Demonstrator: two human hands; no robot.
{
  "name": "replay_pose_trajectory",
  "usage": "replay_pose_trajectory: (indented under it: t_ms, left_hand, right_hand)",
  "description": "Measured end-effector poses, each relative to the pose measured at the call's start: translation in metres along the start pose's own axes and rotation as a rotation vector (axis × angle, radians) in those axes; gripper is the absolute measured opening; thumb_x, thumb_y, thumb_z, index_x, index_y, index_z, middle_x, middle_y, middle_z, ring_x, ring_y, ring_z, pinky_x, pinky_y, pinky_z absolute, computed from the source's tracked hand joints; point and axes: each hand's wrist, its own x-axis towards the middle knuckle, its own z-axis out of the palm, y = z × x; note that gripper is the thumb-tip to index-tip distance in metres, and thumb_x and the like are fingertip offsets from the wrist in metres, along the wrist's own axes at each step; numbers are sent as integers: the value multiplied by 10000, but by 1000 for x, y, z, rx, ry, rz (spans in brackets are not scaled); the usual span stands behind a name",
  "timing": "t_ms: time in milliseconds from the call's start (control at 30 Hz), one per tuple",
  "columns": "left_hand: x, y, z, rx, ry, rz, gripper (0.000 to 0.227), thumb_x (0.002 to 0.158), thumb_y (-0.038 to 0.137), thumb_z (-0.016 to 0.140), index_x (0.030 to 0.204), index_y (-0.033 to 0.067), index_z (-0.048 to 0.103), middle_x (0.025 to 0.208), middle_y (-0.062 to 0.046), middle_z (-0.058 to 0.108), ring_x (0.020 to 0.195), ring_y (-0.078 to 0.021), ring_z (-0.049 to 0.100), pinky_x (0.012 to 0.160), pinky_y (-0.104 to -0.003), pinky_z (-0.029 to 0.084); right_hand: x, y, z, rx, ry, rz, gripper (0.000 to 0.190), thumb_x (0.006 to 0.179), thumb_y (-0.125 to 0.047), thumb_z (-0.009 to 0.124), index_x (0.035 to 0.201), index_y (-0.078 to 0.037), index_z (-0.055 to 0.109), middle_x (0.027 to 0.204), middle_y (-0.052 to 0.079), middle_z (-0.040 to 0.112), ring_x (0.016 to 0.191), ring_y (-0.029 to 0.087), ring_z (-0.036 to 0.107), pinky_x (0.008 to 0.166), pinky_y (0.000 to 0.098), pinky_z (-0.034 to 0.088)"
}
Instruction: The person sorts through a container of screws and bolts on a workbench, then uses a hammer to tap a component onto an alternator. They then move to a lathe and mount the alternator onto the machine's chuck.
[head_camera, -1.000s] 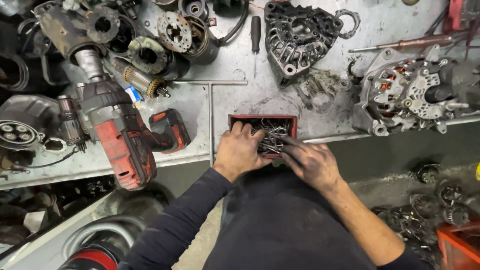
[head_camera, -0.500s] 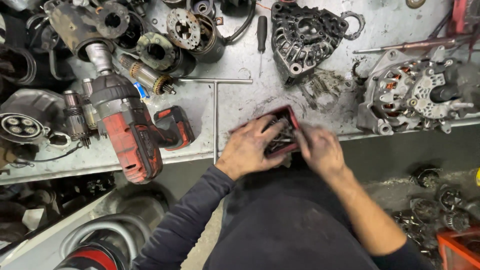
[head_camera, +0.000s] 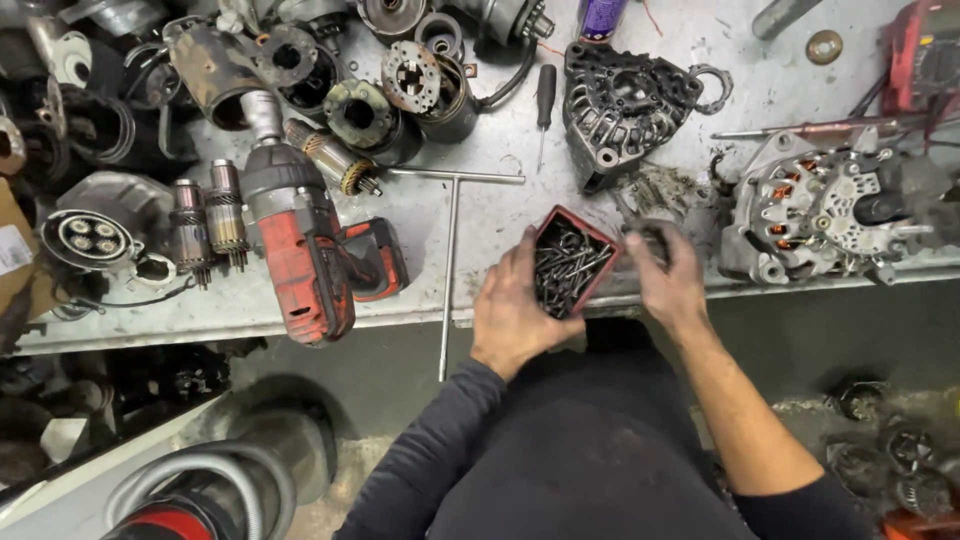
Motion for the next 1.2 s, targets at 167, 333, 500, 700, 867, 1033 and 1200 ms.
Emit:
replay_pose_trajectory:
  t_ms: [167,333,500,700,867,1033,1200]
  left_hand:
    - [26,-37,-7,-357,47,130,1206,522,431,899,1537,8,404,1327,-205,652,1224,-344,656,1092,-406,493]
    - [66,-54,0,-678,-66,276,1049,569,378,908,1452,-32,519,1322,-182,704,1222,-285,702,1109,-367,515]
    - [79,-66,12,-710,124,443,766,758,294,884,1395,-19,594,1359,-181,648,1259,-274,637,1103,-364,484]
    - [99,-89,44,-862,419,187,276,992,217,699,1185,24,744,1273,-120,726,1191,-217,683,1015,-319,531]
    - [96,-102,53,-984,500,-113,299,1031,256,698,1192,13,768,1122,-195,751,981,-215,653,916,-330,532]
    - [54,-62,24,-909,452,172,394,976,271,681,1303,52,701,1349,-147,703,1295,-256,634,1122,-360,463]
    - [57,-51,38,-483,575,165,431,894,241,777,1276,50,717,1427,-228,617,1378,-392,543,1192,-451,391]
  right_hand:
    - [-7,12,12,69,-138,-64,668,899,-377,786,1409,-21,542,1304,125,648,1223,226,613,1070,388,493]
    - [10,-28,30,221,-119,-109,724,837,-375,832,1416,-42,553,1245,132,674,1162,216,631,1047,384,491]
    - [21,-52,34,-46,1,78,641,750,-439,860,1205,-21,687,1102,116,768,1004,249,730,949,420,581]
    - [14,-87,49,-468,107,49,654,789,-597,808,1020,9,727,984,212,765,943,360,748,899,475,560]
    - [23,-97,49,-646,103,89,752,790,-664,796,995,51,689,953,278,728,925,446,707,850,530,544]
    - [32,-102,53,-695,67,169,814,777,-719,762,1013,55,680,949,291,730,950,457,710,888,529,538]
    - [40,-86,51,-766,69,10,911,743,-755,768,1063,91,660,964,325,704,951,490,686,848,546,530]
